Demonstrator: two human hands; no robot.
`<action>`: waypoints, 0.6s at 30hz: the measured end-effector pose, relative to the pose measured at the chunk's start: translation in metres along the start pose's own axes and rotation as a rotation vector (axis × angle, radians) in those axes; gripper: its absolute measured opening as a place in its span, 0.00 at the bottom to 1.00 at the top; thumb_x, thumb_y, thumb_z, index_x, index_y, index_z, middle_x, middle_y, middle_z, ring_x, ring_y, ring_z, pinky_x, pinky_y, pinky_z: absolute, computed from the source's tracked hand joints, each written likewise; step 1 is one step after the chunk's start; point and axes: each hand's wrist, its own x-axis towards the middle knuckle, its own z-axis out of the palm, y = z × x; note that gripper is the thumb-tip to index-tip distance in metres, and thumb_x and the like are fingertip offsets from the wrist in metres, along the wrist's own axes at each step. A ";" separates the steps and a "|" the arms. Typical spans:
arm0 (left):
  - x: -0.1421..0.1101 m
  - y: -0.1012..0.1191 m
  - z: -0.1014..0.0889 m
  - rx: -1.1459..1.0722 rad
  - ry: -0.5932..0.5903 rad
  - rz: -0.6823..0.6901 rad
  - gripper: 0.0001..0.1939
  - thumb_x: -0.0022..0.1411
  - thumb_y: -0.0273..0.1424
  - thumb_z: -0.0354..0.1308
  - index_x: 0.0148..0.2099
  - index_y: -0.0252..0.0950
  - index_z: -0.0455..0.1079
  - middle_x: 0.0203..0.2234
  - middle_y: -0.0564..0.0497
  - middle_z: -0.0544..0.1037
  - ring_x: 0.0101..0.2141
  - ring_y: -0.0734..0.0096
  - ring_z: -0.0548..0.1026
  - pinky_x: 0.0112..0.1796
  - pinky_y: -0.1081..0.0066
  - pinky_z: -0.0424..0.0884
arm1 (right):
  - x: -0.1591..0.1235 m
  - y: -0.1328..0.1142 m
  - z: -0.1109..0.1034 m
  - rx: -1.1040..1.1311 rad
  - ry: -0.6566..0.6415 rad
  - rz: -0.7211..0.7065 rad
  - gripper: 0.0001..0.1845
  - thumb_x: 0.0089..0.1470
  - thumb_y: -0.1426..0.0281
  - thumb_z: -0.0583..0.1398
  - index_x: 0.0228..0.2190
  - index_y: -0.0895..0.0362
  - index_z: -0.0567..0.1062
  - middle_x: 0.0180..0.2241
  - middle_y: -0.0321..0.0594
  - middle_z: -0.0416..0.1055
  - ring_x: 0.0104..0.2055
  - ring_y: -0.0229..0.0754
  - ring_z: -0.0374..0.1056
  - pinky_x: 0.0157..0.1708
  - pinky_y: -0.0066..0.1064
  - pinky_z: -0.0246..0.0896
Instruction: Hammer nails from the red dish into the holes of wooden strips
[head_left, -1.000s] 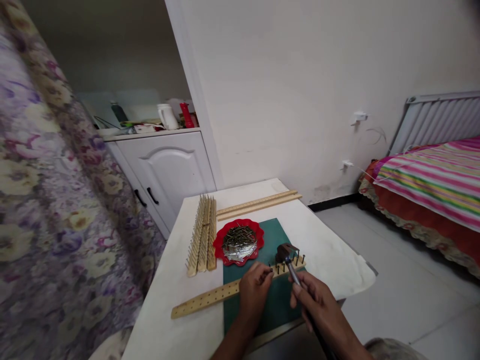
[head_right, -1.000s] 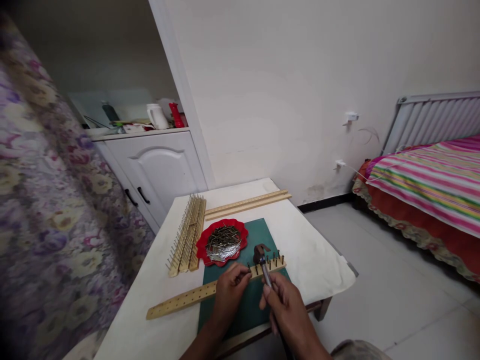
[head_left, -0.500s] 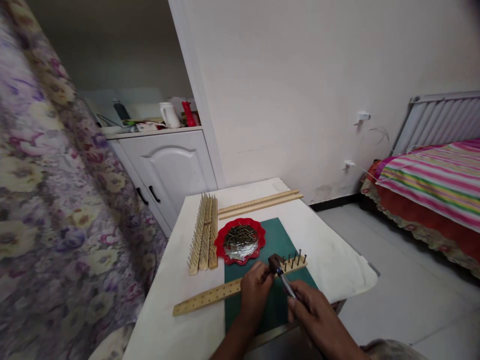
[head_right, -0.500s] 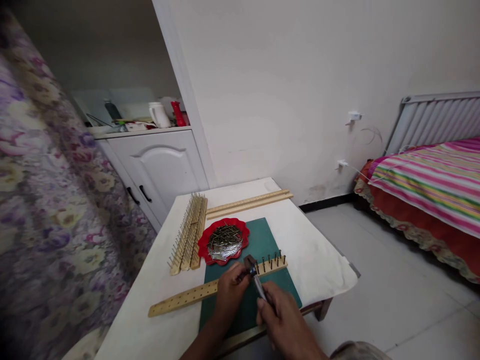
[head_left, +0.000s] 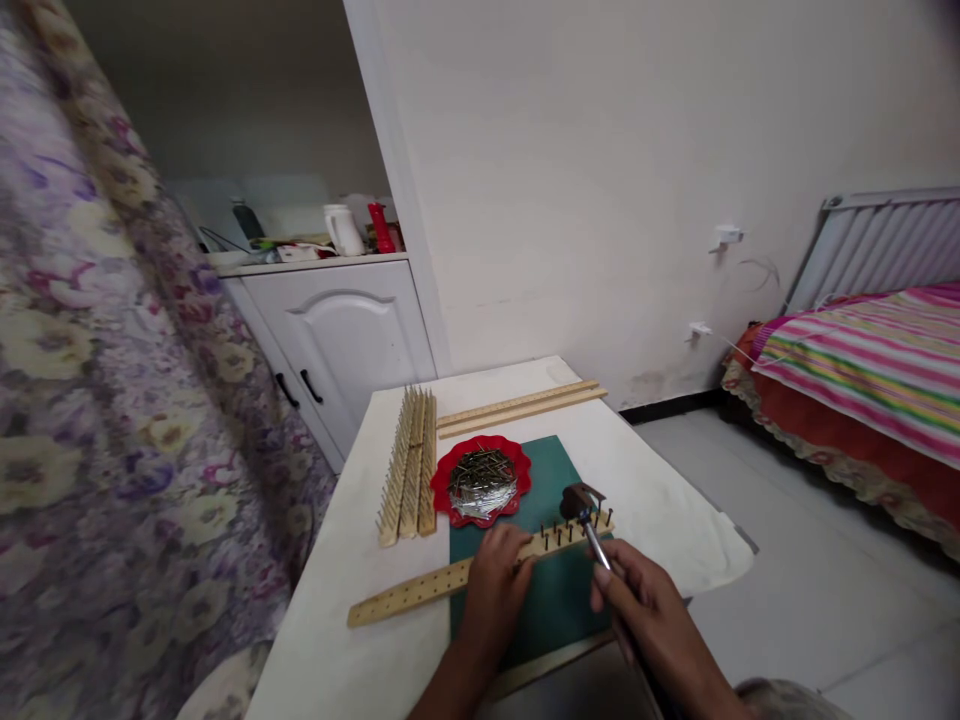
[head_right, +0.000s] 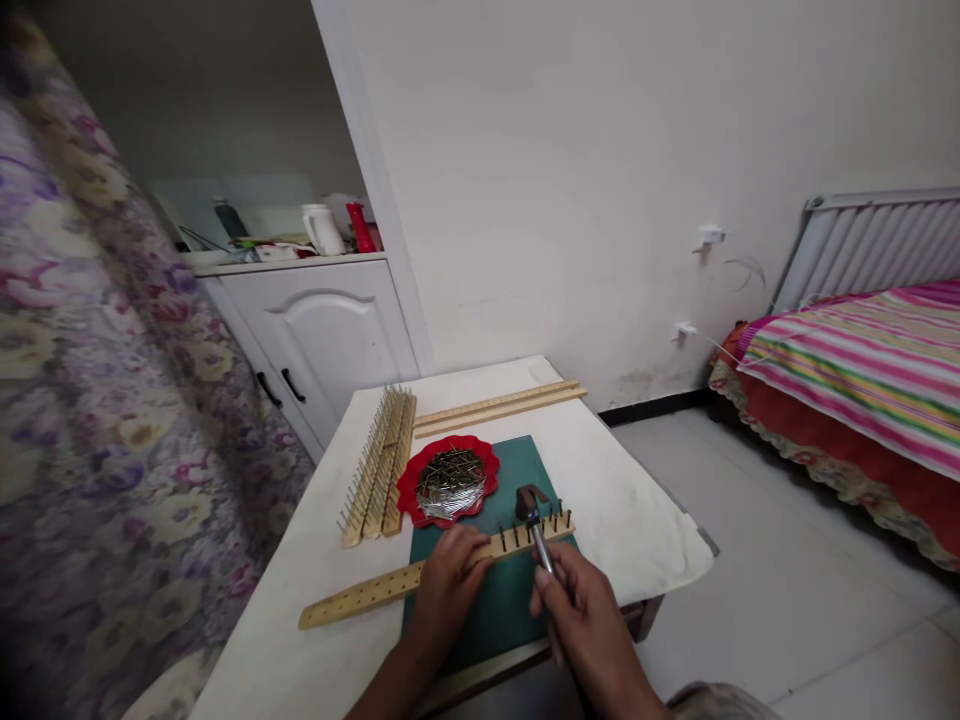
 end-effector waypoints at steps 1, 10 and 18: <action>-0.004 -0.003 -0.003 0.077 -0.006 0.006 0.12 0.55 0.26 0.53 0.43 0.39 0.70 0.40 0.47 0.72 0.42 0.61 0.68 0.43 0.63 0.64 | 0.001 0.000 -0.002 0.008 0.019 -0.004 0.13 0.56 0.59 0.53 0.35 0.55 0.66 0.21 0.29 0.65 0.10 0.26 0.50 0.09 0.20 0.41; -0.007 -0.010 0.001 0.284 -0.079 -0.025 0.17 0.56 0.20 0.47 0.46 0.39 0.68 0.42 0.47 0.71 0.43 0.61 0.67 0.42 0.61 0.64 | 0.001 -0.004 -0.008 0.025 0.063 -0.013 0.13 0.57 0.58 0.53 0.36 0.55 0.64 0.22 0.28 0.65 0.10 0.25 0.51 0.11 0.20 0.42; -0.003 -0.008 -0.015 0.248 -0.013 0.083 0.15 0.59 0.24 0.48 0.47 0.38 0.66 0.44 0.45 0.70 0.45 0.60 0.67 0.44 0.59 0.64 | 0.006 -0.004 -0.007 0.012 0.063 -0.013 0.13 0.57 0.58 0.53 0.37 0.55 0.64 0.22 0.28 0.65 0.10 0.25 0.52 0.10 0.19 0.42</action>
